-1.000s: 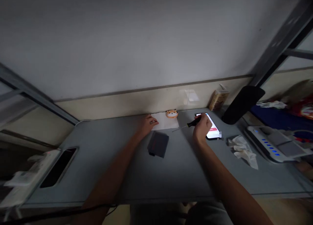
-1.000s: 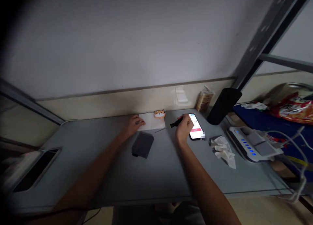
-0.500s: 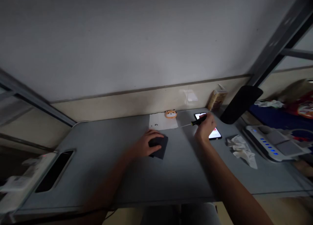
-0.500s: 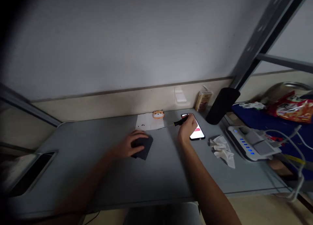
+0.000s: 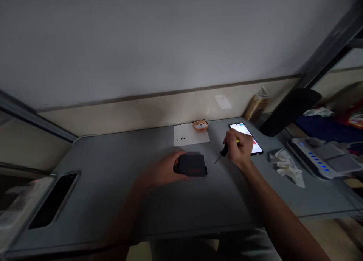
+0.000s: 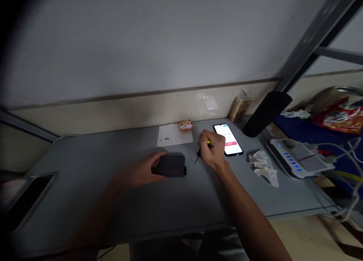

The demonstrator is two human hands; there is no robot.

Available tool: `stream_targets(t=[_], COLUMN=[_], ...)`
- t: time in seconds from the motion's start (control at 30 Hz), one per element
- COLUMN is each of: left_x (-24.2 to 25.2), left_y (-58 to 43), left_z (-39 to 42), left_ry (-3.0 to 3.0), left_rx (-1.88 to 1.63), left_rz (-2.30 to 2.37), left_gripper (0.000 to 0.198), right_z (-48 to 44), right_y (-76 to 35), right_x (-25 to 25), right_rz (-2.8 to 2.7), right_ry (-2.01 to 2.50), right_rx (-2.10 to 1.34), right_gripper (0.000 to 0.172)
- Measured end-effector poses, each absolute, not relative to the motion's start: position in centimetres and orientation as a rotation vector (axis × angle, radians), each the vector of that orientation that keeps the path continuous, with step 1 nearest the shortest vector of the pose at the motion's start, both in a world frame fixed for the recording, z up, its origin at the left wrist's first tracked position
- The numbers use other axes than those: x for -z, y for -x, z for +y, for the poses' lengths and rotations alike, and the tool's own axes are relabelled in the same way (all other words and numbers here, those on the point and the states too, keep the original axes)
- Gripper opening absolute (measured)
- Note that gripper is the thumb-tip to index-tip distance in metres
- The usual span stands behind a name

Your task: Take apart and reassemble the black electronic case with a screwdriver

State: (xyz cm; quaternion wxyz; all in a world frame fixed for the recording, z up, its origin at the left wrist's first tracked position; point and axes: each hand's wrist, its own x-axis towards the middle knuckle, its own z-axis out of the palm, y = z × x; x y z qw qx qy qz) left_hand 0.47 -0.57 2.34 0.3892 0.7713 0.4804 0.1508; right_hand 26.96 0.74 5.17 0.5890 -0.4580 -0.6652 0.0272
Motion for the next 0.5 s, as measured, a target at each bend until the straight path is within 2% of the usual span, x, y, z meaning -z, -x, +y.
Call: stream_targets(t=[0.13, 0.3, 0.5], left_x=[-1.9, 0.0, 0.6], left_y=[-1.4, -3.0, -3.9], left_z=[-0.6, -0.3, -0.1], left_ry=[-2.156, -2.279, -2.352], left_rx=[-0.414, -0.493, -0.496], left_rz=[1.278, 1.312, 1.347], left_gripper=[0.057, 0.061, 0.063], right_z=[0.1, -0.1, -0.1], right_y=[-25.8, -25.2, -25.3], right_x=[-5.1, -4.3, -3.7], right_rz=[-1.757, -1.749, -1.320], right_ry=[0.985, 0.954, 0.997], right_rx=[-0.023, 0.074, 0.155], right_gripper=[0.042, 0.043, 0.052])
